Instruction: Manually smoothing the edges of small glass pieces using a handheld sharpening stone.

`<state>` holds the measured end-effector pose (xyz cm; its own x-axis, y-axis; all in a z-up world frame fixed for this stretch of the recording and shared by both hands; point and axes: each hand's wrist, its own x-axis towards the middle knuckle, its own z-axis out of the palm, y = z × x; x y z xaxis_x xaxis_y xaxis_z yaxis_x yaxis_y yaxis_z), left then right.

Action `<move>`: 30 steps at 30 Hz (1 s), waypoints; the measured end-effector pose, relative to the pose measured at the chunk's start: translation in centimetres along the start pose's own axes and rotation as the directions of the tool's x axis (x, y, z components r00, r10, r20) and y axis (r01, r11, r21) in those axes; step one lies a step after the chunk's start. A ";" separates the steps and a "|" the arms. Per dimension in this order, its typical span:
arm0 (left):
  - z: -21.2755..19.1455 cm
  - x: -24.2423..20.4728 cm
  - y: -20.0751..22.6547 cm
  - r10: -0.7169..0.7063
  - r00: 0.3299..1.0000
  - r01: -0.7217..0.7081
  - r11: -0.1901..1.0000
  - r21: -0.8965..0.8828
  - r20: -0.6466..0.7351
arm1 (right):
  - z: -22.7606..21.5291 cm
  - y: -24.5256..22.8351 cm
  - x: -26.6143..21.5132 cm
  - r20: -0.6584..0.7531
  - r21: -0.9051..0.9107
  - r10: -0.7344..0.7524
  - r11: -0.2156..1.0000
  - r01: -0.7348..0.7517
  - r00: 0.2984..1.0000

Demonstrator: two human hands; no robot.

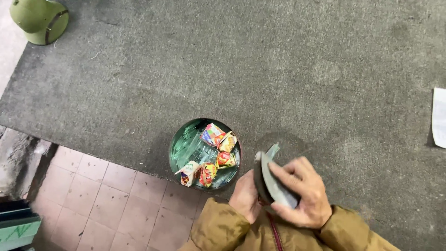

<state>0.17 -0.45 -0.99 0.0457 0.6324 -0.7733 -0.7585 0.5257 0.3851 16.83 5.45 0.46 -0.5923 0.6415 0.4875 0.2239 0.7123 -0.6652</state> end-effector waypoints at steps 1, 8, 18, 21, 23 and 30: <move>0.1 0.1 0.0 0.005 1.000 -0.005 1.000 0.001 0.013 | 0.1 -0.6 0.1 -0.014 0.033 -0.031 0.999 0.032 0.999; -0.3 0.1 0.0 0.010 0.997 -0.011 1.000 0.021 0.076 | -0.5 -0.9 0.2 -0.046 0.007 -0.054 0.998 0.054 0.997; -0.8 0.8 -0.2 0.056 0.984 -0.062 0.998 0.031 0.172 | -1.1 -0.6 -0.1 -0.040 0.030 -0.080 0.996 0.081 0.996; -0.8 0.9 -0.2 0.067 0.978 -0.074 0.997 0.030 0.196 | -1.0 -0.5 -0.3 -0.001 0.050 -0.112 0.992 0.112 0.994; -0.8 1.0 -0.3 0.069 0.975 -0.077 0.997 0.029 0.210 | -0.7 0.7 -0.6 0.014 0.051 -0.123 0.991 0.122 0.992; -0.3 0.3 0.3 0.066 0.963 -0.086 0.994 0.066 0.260 | -0.8 1.0 -0.2 -0.053 -0.048 -0.013 0.999 0.011 0.999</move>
<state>-0.26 -0.31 -1.24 0.1632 0.7918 -0.5885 -0.7152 0.5059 0.4823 17.83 6.27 0.14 -0.5536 0.6463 0.5253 0.2544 0.7318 -0.6323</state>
